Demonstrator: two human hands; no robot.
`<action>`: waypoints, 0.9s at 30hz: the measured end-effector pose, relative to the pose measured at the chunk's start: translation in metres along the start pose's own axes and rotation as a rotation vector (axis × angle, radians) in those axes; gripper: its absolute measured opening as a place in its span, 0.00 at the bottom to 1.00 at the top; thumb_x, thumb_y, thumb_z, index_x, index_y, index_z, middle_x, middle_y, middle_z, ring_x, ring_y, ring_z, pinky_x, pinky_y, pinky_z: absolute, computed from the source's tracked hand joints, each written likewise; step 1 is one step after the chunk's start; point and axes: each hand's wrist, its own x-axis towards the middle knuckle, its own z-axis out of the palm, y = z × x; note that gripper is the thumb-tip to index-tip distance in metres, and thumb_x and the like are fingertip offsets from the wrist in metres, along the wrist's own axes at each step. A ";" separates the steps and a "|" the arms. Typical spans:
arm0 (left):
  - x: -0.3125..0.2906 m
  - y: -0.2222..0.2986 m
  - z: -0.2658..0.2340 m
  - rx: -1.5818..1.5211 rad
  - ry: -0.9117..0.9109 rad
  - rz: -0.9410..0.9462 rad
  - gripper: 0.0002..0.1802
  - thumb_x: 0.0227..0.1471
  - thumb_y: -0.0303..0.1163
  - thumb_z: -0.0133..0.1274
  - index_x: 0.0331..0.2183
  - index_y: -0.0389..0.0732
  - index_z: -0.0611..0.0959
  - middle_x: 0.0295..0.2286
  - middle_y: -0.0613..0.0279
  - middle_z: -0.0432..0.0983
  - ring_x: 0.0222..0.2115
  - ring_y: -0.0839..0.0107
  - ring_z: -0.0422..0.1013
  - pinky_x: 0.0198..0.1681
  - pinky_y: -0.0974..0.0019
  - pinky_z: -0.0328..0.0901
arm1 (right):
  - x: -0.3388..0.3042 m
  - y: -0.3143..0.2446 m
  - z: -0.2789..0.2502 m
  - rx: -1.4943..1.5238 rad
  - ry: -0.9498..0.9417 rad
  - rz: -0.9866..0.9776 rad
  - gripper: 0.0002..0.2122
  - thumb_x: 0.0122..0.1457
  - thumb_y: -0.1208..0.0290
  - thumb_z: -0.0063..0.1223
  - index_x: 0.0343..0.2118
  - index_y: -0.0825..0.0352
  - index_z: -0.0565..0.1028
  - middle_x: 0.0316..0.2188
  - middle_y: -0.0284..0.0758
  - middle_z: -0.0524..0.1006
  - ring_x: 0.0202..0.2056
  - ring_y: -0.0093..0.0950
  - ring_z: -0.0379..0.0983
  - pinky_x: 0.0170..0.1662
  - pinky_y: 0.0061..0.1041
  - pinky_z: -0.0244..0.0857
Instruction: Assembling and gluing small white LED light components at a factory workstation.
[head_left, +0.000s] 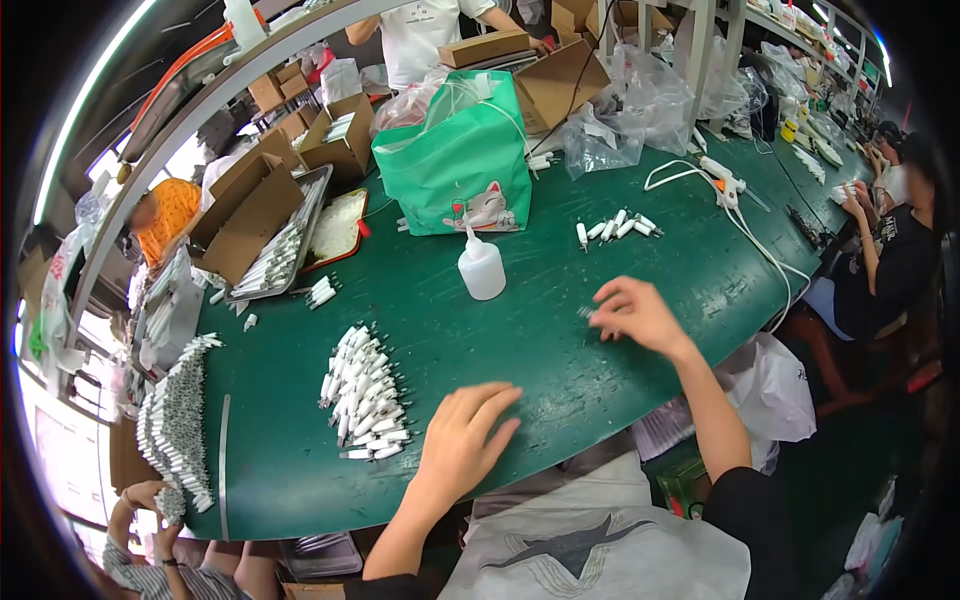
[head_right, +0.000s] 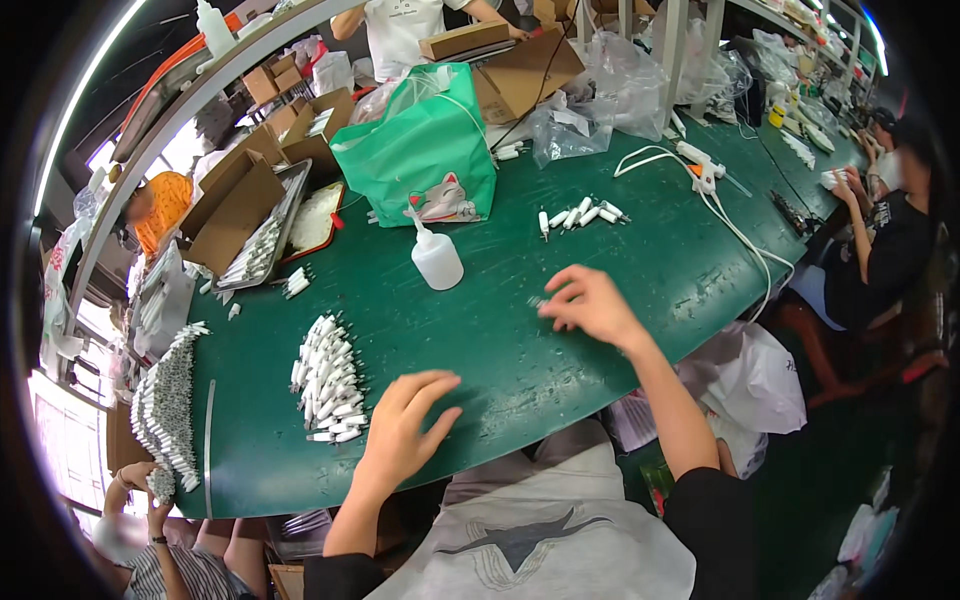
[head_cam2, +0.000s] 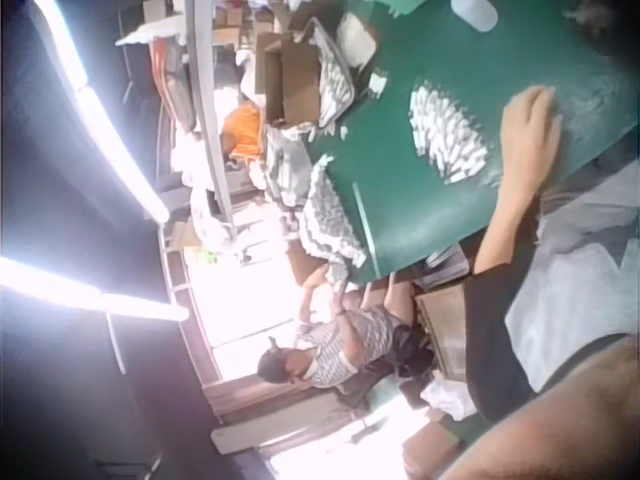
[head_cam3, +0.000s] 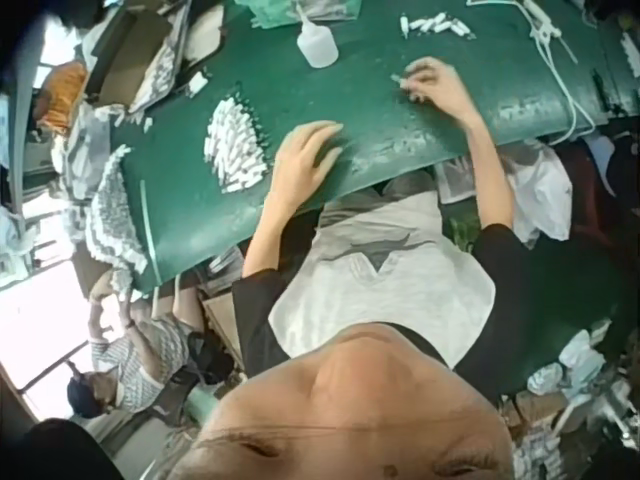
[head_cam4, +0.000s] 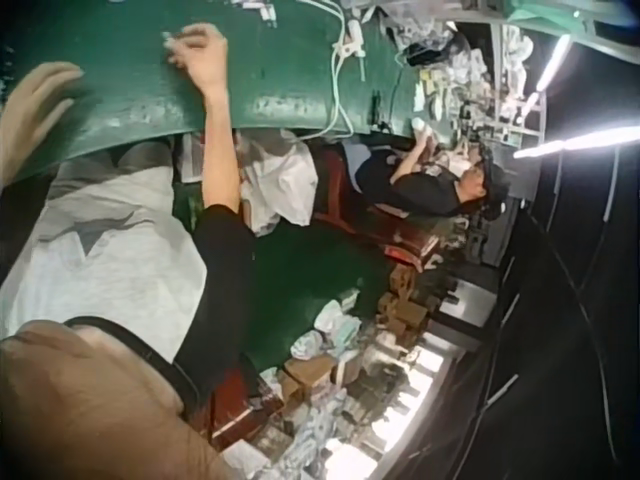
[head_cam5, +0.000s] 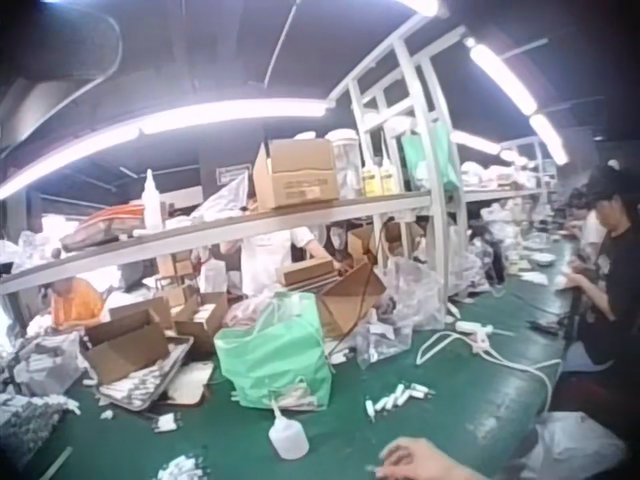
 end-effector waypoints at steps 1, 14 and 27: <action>0.008 -0.001 0.000 0.052 0.001 0.035 0.17 0.36 0.26 0.57 0.34 0.41 0.76 0.34 0.60 0.71 0.35 0.60 0.67 0.37 0.63 0.61 | 0.000 -0.006 0.014 0.018 -0.119 0.074 0.16 0.43 0.74 0.60 0.34 0.70 0.67 0.21 0.35 0.75 0.19 0.19 0.71 0.19 0.15 0.61; 0.025 -0.039 0.043 -0.082 -0.074 0.019 0.12 0.38 0.27 0.57 0.30 0.37 0.77 0.30 0.59 0.73 0.28 0.62 0.71 0.29 0.66 0.66 | -0.008 -0.001 0.057 0.091 -0.373 -0.121 0.16 0.44 0.77 0.58 0.36 0.72 0.67 0.33 0.39 0.72 0.27 0.23 0.73 0.30 0.18 0.67; 0.022 -0.047 0.043 -0.047 0.077 -0.242 0.08 0.39 0.26 0.55 0.28 0.36 0.78 0.22 0.57 0.73 0.21 0.66 0.70 0.25 0.69 0.65 | 0.098 0.024 -0.033 -1.024 0.386 -0.679 0.11 0.45 0.76 0.53 0.35 0.63 0.74 0.39 0.34 0.68 0.45 0.35 0.59 0.44 0.33 0.58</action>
